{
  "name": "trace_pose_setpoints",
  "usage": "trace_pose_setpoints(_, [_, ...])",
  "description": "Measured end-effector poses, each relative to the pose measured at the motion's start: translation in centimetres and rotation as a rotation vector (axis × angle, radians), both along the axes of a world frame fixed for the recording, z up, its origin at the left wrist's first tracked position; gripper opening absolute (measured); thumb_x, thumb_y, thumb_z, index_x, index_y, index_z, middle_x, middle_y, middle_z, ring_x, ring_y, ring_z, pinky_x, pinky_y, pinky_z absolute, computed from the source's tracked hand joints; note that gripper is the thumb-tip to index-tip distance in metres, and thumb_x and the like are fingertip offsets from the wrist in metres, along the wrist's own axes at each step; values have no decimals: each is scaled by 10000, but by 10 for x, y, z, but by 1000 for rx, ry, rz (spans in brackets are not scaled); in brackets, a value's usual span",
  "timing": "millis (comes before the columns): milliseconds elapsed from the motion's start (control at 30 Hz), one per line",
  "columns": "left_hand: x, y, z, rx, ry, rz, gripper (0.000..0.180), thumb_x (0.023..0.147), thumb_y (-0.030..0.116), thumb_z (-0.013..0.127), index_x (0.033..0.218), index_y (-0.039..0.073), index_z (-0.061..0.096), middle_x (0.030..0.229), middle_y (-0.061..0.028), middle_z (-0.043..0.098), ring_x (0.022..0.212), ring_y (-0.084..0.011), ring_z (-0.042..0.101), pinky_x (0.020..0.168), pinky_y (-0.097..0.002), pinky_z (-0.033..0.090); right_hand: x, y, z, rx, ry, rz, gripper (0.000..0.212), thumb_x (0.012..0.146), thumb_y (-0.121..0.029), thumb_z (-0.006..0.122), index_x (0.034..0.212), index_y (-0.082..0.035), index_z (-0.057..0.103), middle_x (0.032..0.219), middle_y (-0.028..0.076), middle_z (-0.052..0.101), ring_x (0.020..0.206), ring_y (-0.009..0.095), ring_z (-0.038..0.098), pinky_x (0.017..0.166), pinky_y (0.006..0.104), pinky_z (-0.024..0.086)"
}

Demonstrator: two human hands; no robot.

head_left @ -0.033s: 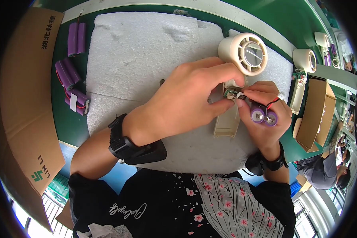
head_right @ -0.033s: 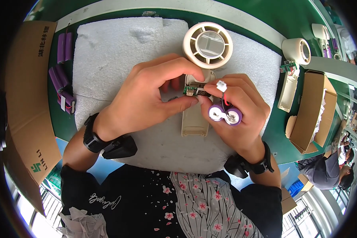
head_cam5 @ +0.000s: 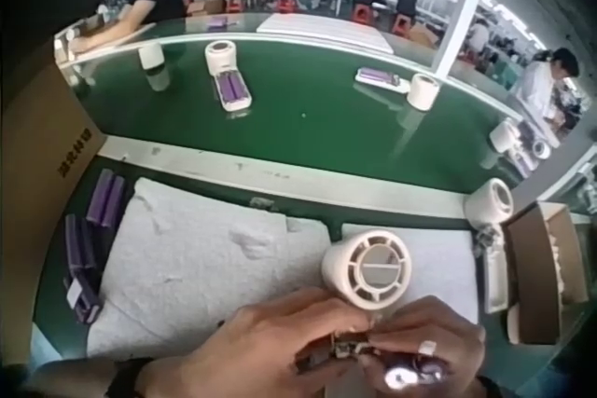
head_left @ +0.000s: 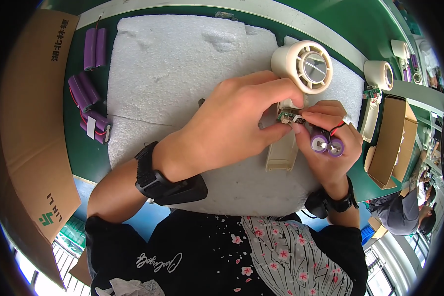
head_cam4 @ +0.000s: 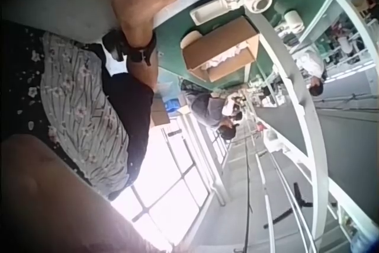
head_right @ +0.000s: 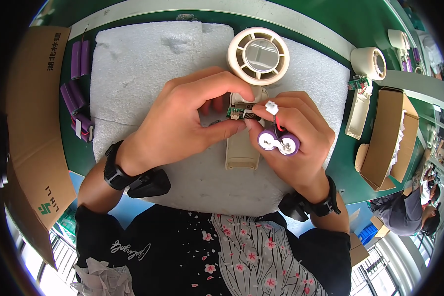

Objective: Assembling handheld mini fans by connecting batteries and circuit boards to the plastic housing.

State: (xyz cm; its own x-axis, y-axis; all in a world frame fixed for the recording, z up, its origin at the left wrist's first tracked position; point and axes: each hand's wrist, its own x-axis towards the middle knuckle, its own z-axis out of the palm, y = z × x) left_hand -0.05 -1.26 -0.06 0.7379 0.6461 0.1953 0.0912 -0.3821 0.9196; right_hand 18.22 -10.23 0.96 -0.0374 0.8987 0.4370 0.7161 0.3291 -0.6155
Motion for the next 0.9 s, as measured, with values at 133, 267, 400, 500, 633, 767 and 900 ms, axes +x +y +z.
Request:
trace_pose_setpoints(133, [-2,2,2,-7,9,-36,408,722,-20,764,1087,106,634,921,-24,622,712,-136,583,618,-273,471,-7,-5,1,-97,167,-102,283,634,44,810,882,-9,685,881,120,674,722,204,652,625,279,520])
trace_pose_setpoints(267, [-5,8,10,-41,3,-98,421,739,-21,747,1123,109,634,943,-23,627,750,-141,584,644,-273,467,-4,-4,0,-69,222,-142,270,646,39,804,886,-10,690,869,112,667,692,184,638,613,265,502])
trace_pose_setpoints(400, [-5,12,3,-78,-43,-135,418,749,-31,728,1133,110,639,959,-22,629,771,-146,583,657,-272,461,-5,-5,2,-138,262,-168,273,648,39,799,895,-13,697,862,105,662,687,172,635,606,257,492])
trace_pose_setpoints(500, [-4,11,1,-64,-33,-117,404,748,-35,725,1117,108,645,955,-25,628,754,-145,580,649,-272,461,-3,-4,-1,-122,233,-145,284,642,39,801,902,-16,701,859,104,661,684,172,634,601,255,490])
trace_pose_setpoints(633, [-3,8,4,-54,10,-92,378,746,-40,716,1090,104,651,941,-30,623,728,-142,576,633,-274,464,-3,-5,-1,-103,175,-120,291,635,40,802,902,-20,703,855,101,659,684,173,633,600,252,490])
trace_pose_setpoints(767, [-1,4,4,-22,29,-49,365,738,-38,711,1071,100,650,921,-33,613,706,-140,575,616,-274,468,-4,-4,0,-81,126,-109,296,628,43,802,899,-24,703,852,102,660,682,180,635,602,251,493])
trace_pose_setpoints(900, [1,-1,1,-20,6,-1,361,727,-35,709,1055,100,645,906,-31,605,700,-142,584,611,-273,477,-5,-4,1,-87,118,-133,304,622,48,804,898,-25,700,854,106,662,689,190,642,609,258,503])
